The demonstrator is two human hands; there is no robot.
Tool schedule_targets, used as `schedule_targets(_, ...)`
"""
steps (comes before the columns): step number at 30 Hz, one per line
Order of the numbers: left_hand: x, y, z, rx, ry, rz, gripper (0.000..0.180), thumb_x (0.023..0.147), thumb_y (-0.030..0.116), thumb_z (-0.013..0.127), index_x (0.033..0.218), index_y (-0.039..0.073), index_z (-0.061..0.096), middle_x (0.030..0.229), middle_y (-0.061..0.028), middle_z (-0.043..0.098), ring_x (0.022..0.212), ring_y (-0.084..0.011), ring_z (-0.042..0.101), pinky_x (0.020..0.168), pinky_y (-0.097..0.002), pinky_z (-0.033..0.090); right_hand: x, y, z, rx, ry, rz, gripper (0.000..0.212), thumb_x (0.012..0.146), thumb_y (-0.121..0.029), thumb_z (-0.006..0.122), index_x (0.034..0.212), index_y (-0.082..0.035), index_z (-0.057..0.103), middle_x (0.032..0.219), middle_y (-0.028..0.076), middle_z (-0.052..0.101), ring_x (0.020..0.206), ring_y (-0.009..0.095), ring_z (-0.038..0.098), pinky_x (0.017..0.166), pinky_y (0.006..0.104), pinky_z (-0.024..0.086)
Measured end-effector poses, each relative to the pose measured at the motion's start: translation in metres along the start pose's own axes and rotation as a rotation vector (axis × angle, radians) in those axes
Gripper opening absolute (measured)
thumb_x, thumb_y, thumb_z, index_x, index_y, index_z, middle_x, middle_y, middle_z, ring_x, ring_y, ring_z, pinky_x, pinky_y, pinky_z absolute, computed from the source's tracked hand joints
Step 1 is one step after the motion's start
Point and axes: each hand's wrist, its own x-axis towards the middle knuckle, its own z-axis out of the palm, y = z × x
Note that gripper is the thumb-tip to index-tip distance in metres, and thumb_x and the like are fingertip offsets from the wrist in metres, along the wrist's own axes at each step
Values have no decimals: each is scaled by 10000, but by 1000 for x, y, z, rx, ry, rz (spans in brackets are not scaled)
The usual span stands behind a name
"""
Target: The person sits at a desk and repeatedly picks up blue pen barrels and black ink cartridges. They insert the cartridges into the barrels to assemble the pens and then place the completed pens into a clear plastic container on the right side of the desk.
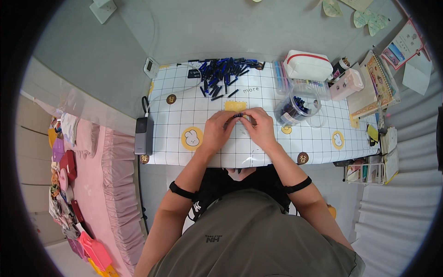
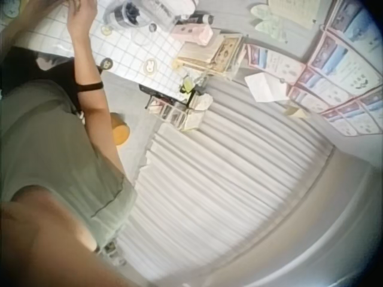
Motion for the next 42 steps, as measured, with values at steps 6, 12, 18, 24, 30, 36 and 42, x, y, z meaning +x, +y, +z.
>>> schedule_targets(6, 3, 3, -3, -39, -13, -4, 185, 956, 34, 836, 1140, 23, 824, 1095, -135, 797, 830, -261, 777, 689, -319, 636, 2, 1, 0, -19, -18, -21, 223, 920, -37, 862, 1131, -13, 796, 1108, 126, 777, 985, 253, 746, 704, 326, 654)
schedule_targets(12, 3, 1, -3, -65, -21, -22, 245, 949, 36, 846, 1193, 35, 835, 1104, -125, 803, 846, -233, 784, 717, -308, 643, 0, 4, 1, -47, -3, -45, 250, 912, -48, 874, 1154, -20, 818, 1164, 133, 791, 1031, 253, 750, 734, 322, 672)
schedule_targets(18, 3, 2, -3, -105, -30, -60, 242, 958, 23, 840, 1200, 29, 832, 1110, -121, 806, 880, -211, 794, 748, -302, 648, -2, 2, 1, 35, -2, 26, 249, 928, -18, 861, 1174, -12, 815, 1135, 138, 806, 907, 216, 792, 735, 294, 652)
schedule_targets(24, 3, 3, -5, -174, -43, -115, 226, 961, -10, 831, 1186, 14, 824, 1110, -115, 802, 946, -196, 808, 804, -293, 668, -1, -2, 0, 92, -27, 93, 234, 927, 0, 857, 1156, -7, 809, 1042, 119, 814, 889, 198, 798, 738, 289, 646)
schedule_targets(30, 2, -2, -5, -152, -48, -34, 232, 958, -28, 824, 1189, -1, 819, 1120, -120, 798, 949, -201, 806, 812, -294, 675, 0, -6, -1, 106, -9, 86, 222, 909, -31, 873, 1119, -30, 800, 984, 111, 796, 832, 236, 777, 694, 317, 605)
schedule_targets(36, 3, 1, -4, -165, -50, -83, 248, 960, -28, 821, 1205, 7, 821, 1129, -118, 800, 948, -199, 801, 830, -295, 678, 1, -8, -1, 132, -21, 106, 227, 917, -3, 863, 1135, -20, 803, 1010, 99, 802, 896, 199, 797, 750, 299, 641)
schedule_targets(42, 2, 2, -6, -178, -57, -64, 265, 958, -45, 816, 1218, 4, 819, 1135, -124, 798, 981, -203, 804, 843, -296, 682, 0, -9, -1, 123, -1, 76, 230, 910, -17, 871, 1127, -28, 795, 1003, 101, 803, 878, 220, 802, 691, 299, 622)
